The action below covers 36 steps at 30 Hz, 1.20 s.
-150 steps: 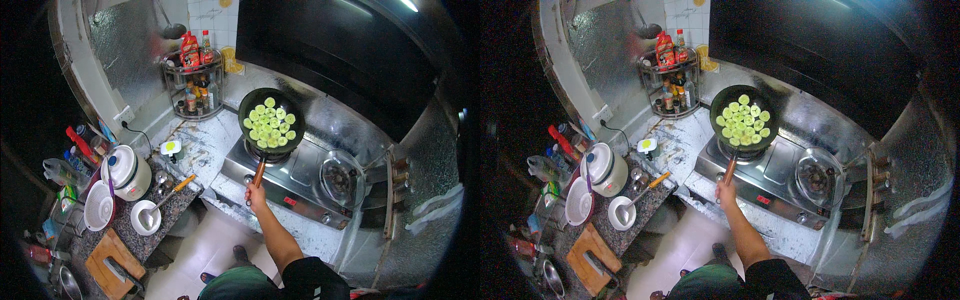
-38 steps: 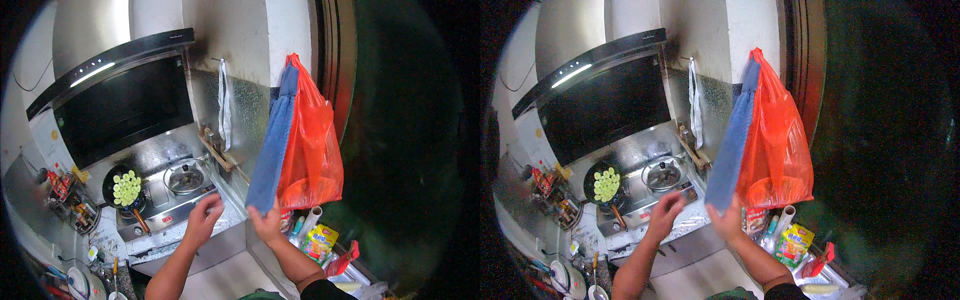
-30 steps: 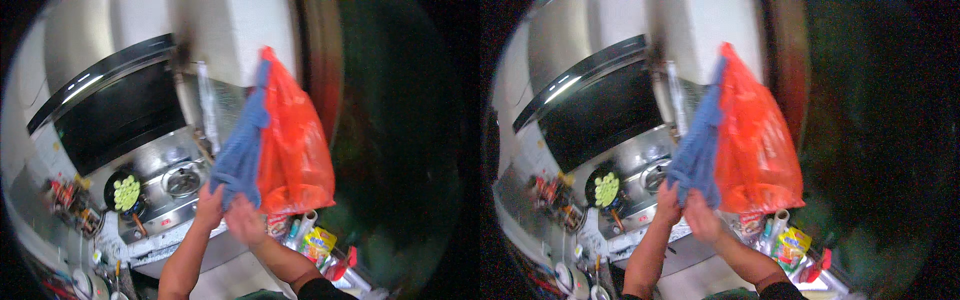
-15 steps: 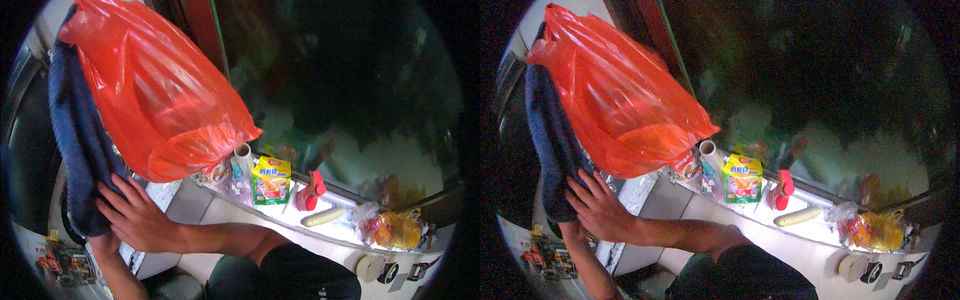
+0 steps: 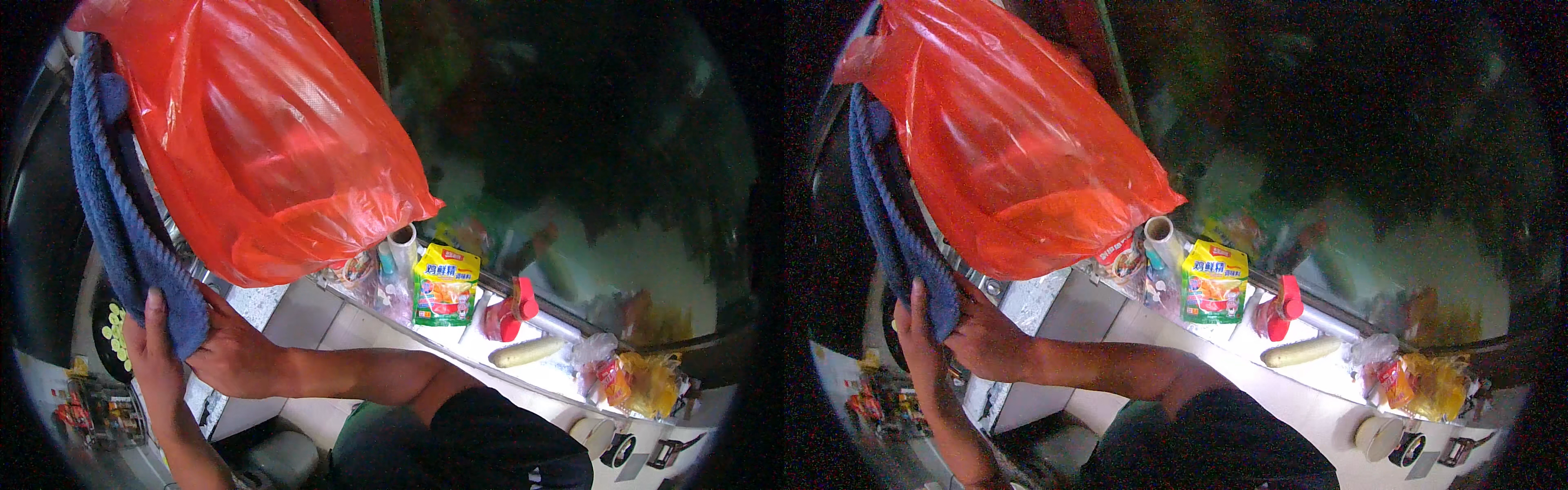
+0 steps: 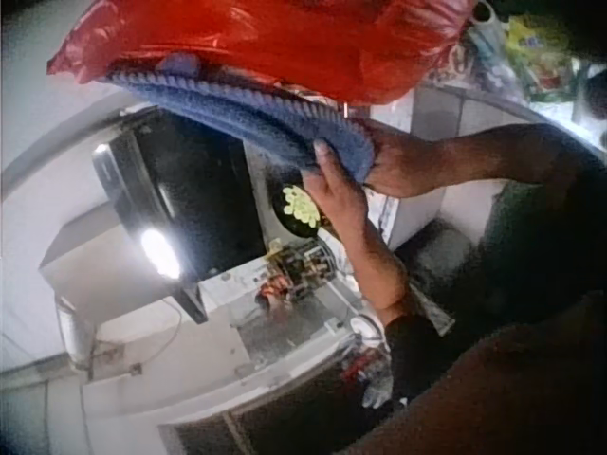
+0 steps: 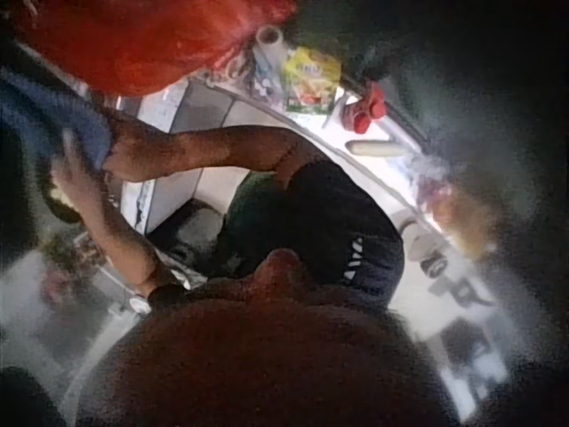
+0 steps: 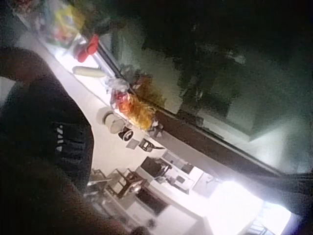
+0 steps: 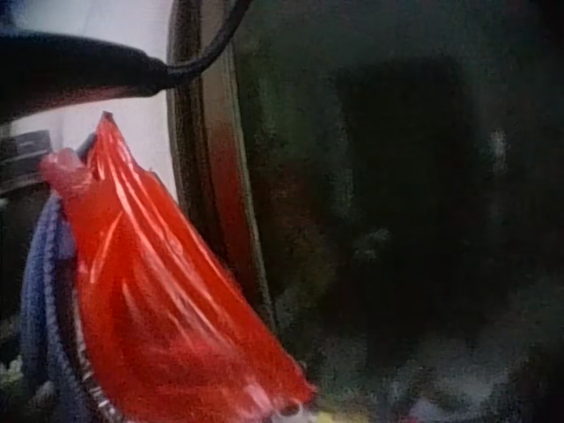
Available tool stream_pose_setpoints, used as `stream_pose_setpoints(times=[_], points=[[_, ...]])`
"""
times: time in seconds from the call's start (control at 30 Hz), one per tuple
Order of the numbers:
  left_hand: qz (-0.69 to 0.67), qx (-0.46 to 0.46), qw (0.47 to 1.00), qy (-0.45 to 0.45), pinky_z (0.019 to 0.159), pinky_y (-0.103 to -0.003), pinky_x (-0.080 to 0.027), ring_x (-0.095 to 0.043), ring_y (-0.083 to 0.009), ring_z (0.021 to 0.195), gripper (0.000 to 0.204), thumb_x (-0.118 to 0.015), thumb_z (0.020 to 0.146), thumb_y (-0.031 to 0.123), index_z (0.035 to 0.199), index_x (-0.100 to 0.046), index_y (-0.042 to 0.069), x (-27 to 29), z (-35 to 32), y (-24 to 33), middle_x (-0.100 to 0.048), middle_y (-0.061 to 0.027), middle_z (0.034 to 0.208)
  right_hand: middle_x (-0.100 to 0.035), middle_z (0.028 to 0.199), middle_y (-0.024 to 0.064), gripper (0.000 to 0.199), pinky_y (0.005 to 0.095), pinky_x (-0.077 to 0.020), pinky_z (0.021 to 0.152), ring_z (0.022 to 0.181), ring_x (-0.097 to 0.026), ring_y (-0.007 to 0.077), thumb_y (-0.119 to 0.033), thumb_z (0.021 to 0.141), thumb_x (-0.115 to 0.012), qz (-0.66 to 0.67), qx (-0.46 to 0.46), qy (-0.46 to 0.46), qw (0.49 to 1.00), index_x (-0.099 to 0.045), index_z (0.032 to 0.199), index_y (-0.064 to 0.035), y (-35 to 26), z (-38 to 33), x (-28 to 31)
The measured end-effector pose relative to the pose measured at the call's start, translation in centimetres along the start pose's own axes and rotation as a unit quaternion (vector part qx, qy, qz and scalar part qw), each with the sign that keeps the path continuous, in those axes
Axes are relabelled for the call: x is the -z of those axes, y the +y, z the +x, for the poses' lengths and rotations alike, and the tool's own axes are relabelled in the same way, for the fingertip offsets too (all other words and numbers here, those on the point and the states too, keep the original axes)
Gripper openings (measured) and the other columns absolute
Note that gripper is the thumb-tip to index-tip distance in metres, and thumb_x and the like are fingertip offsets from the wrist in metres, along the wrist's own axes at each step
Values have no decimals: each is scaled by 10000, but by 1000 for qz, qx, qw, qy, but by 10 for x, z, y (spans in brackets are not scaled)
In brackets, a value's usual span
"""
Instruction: The person places sliced cucumbers into a wok on a stove by hand and uses a spatula to stir them. They turn a knob on the stove, handle a towel, and use a spoon to place seasoning into a bowl.
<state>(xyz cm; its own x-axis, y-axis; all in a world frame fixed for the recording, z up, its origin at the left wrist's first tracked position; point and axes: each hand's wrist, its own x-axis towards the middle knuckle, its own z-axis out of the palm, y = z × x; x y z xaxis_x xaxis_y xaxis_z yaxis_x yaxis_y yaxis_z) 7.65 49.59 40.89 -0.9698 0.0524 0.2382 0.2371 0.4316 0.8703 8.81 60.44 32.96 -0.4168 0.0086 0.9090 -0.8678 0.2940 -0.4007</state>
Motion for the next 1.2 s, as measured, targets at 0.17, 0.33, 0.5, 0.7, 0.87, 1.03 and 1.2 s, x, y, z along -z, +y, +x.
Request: stream_pose_setpoints(times=[0.17,0.33,0.5,0.7,0.87,1.03,1.2], points=[[-8,2,1000,13,657,-203,-399,-491,-54,747,265,-500,959,265,984,-582,14,-6,3,-2,-565,12,828,-528,1202,144,286,565,-180,1080,1203,-426,346,-84,771,-593,37,-45,-74,996,-590,1046,-5,-3,-19,10],[15,-7,994,106,694,-226,-416,-517,-93,758,306,-485,954,280,1066,-546,2,1,13,-15,-574,-10,851,-402,1352,155,464,537,-236,1064,1224,-399,345,-133,769,-635,102,-95,-160,977,-515,1206,-33,-4,-85,17],[-129,53,990,-7,674,-268,-433,-513,-127,732,295,-496,935,237,1116,-505,5,4,-20,-105,-546,-49,834,-574,1076,117,255,413,-453,855,1000,-553,300,-143,778,-658,91,-211,-242,943,-582,1000,-44,37,-248,-3],[9,389,914,-115,645,-281,-456,-547,-131,700,306,-524,926,248,1108,-512,2,-7,-187,-272,-588,-46,820,-588,902,107,164,396,-487,766,871,-592,300,-213,829,-591,44,-323,-428,843,-608,899,-66,51,-310,36],[146,479,860,-98,686,-347,-497,-634,-199,716,617,-620,801,537,1133,-547,22,-22,-388,-402,-663,-122,784,-591,988,127,270,370,-488,788,884,-615,283,-294,867,-562,62,-327,-554,763,-617,1012,-73,90,-374,31],[33,618,785,19,722,-403,-489,-629,-305,716,529,-528,824,523,716,-676,28,-42,-539,-446,-659,-147,719,-591,1054,144,294,360,-487,813,903,-631,262,-257,849,-604,68,-321,-628,706,-611,1059,-50,99,-345,-32],[-187,569,800,39,507,-328,-498,-612,-203,547,376,-614,843,390,911,-644,22,-50,-665,-522,-640,-92,683,-613,1057,151,335,347,-488,818,902,-631,258,-235,827,-644,94,-340,-588,728,-591,1084,-27,100,-319,-151]])
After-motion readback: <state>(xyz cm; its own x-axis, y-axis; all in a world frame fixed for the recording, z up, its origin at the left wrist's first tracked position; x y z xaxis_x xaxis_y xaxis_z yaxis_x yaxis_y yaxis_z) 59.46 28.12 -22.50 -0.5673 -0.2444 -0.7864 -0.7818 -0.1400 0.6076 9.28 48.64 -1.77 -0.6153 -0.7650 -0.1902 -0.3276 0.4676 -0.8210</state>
